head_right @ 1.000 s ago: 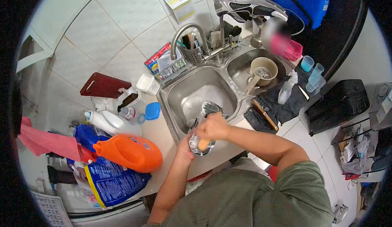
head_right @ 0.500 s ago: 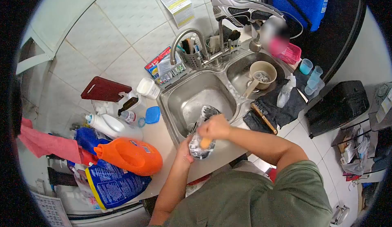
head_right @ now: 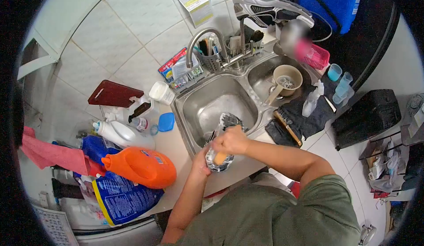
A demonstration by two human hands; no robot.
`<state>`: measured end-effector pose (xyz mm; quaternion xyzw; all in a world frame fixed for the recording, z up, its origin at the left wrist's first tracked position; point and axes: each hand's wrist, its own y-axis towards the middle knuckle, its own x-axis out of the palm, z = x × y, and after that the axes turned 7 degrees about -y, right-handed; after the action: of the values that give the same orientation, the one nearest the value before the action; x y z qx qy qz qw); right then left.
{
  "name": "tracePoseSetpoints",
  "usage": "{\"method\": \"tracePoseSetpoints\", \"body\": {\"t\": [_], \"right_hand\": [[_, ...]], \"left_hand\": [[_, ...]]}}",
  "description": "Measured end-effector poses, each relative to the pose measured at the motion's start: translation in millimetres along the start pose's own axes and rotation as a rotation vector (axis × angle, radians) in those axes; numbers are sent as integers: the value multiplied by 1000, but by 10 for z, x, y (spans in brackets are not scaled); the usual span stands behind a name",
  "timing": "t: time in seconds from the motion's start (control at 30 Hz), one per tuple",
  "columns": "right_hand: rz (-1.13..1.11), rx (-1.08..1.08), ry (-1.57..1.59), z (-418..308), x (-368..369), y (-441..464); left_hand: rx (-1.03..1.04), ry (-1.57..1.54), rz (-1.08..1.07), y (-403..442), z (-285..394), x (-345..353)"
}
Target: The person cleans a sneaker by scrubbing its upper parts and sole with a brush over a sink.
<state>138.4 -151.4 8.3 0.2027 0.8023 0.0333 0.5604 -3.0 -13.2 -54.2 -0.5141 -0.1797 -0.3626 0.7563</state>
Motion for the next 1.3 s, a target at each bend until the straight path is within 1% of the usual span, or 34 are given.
{"method": "tracePoseSetpoints", "body": {"t": [0.07, 0.1, 0.17, 0.2, 0.23, 0.33, 0.37, 0.47, 0.5, 0.6, 0.63, 0.7, 0.73, 0.77, 0.8, 0.83, 0.87, 0.97, 1.0, 1.03, 1.07, 1.1, 1.13, 1.17, 1.2, 1.23, 1.27, 1.3], "right_hand": [[115, 242, 53, 381, 311, 28], [176, 356, 68, 461, 271, 92], [280, 312, 75, 242, 385, 22], [322, 290, 78, 8, 331, -28], [157, 291, 47, -361, 86, -66], [128, 682, 130, -276, 158, -84], [84, 656, 164, -215, 116, -139], [199, 495, -112, -595, 12, -204], [116, 565, -164, -795, -155, -100], [240, 498, -168, -565, 72, -211], [210, 467, -238, -436, 50, -325], [316, 470, -215, -389, -25, -381], [366, 481, -201, -429, -133, -418], [455, 364, -273, -582, -147, -309], [337, 436, -329, -779, -201, -206], [382, 427, -282, -779, -110, -195], [430, 415, -231, -750, 23, -171], [370, 536, -125, -353, 110, -461], [365, 524, -162, -352, 84, -440], [363, 518, -194, -404, 66, -378], [365, 512, -224, -481, 44, -304], [286, 492, -256, -631, -47, -225], [290, 469, -240, -534, 0, -222], [287, 447, -220, -345, 128, -251], [281, 423, -202, -124, 242, -297], [160, 353, -480, 178, 248, -338], [251, 296, -349, 214, 220, -321], [347, 241, -216, 227, 186, -273]], "left_hand": [[-10, -4, 12, 28, 6, -45], [-10, -7, 12, 27, 8, -32], [-11, -41, 2, 28, 34, 9], [-16, -65, 1, -22, 11, 66], [-43, -1, 122, -205, 67, 224], [9, -43, 74, -199, -32, 241], [57, -41, 130, -223, -82, 279], [132, 31, 143, -240, -106, 205], [140, 1, 1, -20, -150, -164], [124, -62, 41, -58, -133, -21], [65, -107, 92, -5, -111, 4], [110, -53, 118, 75, -130, 22], [124, -20, 134, 1, -135, 149], [142, -13, 199, -118, -161, 255], [131, -6, 187, -121, -189, 243], [126, -3, 171, -96, -200, 234], [125, 1, 158, -73, -174, 203], [115, -12, 117, -11, -173, 93], [111, -21, 98, 7, -196, 99], [123, -13, 158, -43, -189, 171], [112, -28, 123, -131, -171, 216], [104, -42, 90, -228, -135, 246], [98, -56, 56, -273, -106, 252], [141, 8, 32, -167, -144, 118], [114, 8, 66, -133, -141, 84], [88, 1, 93, -87, -138, 103], [63, -7, 118, -24, -150, 110], [62, 5, 73, 134, -168, -38]]}}
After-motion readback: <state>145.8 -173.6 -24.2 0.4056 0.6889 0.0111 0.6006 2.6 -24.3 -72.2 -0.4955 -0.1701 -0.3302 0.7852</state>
